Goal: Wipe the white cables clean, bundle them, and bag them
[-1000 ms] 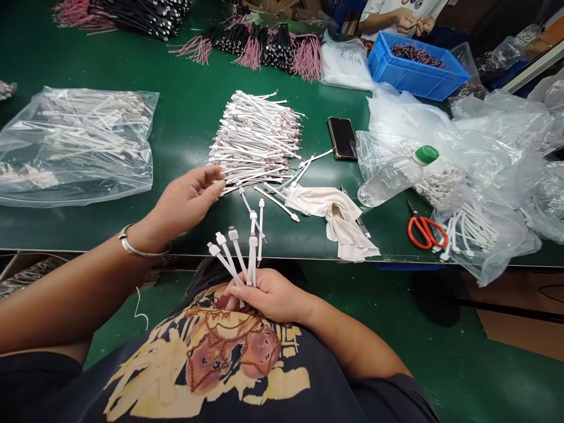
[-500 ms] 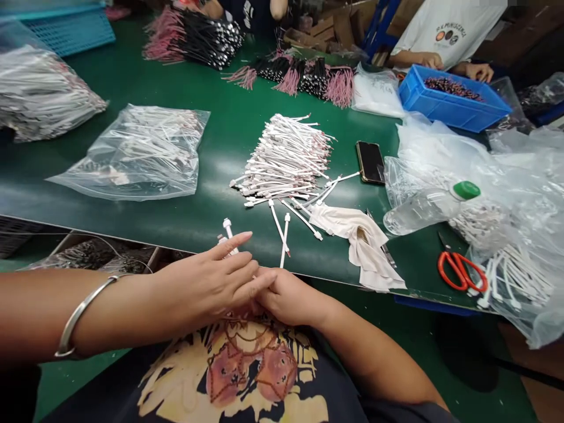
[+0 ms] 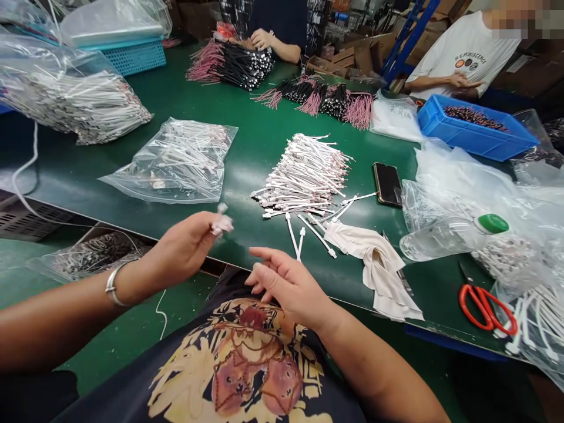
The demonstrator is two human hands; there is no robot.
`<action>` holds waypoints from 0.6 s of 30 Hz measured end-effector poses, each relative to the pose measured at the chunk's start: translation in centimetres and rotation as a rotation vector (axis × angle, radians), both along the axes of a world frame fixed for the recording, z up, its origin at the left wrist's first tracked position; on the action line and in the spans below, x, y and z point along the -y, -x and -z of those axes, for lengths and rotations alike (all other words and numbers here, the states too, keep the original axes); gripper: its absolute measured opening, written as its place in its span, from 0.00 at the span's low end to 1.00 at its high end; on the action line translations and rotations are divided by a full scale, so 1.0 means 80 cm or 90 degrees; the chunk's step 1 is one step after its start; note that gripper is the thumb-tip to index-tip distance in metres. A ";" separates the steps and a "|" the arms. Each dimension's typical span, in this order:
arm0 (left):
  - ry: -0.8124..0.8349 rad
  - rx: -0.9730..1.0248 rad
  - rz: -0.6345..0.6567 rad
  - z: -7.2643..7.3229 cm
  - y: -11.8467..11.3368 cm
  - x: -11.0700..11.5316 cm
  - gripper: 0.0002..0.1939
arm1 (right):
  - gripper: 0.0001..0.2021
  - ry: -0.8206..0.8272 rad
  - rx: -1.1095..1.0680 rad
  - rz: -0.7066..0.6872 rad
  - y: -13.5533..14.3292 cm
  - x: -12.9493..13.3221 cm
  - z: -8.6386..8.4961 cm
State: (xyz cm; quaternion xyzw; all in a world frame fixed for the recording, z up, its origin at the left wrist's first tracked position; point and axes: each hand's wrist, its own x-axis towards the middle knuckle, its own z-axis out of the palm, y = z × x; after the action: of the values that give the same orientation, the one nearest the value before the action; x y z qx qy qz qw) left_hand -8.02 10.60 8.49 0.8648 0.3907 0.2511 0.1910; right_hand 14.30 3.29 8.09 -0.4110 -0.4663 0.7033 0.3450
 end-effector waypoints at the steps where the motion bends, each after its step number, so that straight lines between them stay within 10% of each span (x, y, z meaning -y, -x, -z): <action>1: 0.038 0.069 -0.055 0.009 0.001 -0.007 0.11 | 0.21 0.002 -0.009 0.016 -0.001 0.000 0.001; 9: 0.163 0.187 -0.136 0.054 -0.003 -0.031 0.12 | 0.18 0.072 0.019 0.000 0.011 0.007 0.018; 18: -0.191 -0.364 -0.015 0.025 0.116 -0.084 0.18 | 0.15 0.107 0.036 -0.058 0.011 0.018 0.025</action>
State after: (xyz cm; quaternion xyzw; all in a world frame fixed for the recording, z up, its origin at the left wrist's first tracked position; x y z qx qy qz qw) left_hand -17.31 17.33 6.50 0.9142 0.3971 0.0548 -0.0594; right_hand 13.42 1.83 6.05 -0.4366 -0.4332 0.7431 0.2638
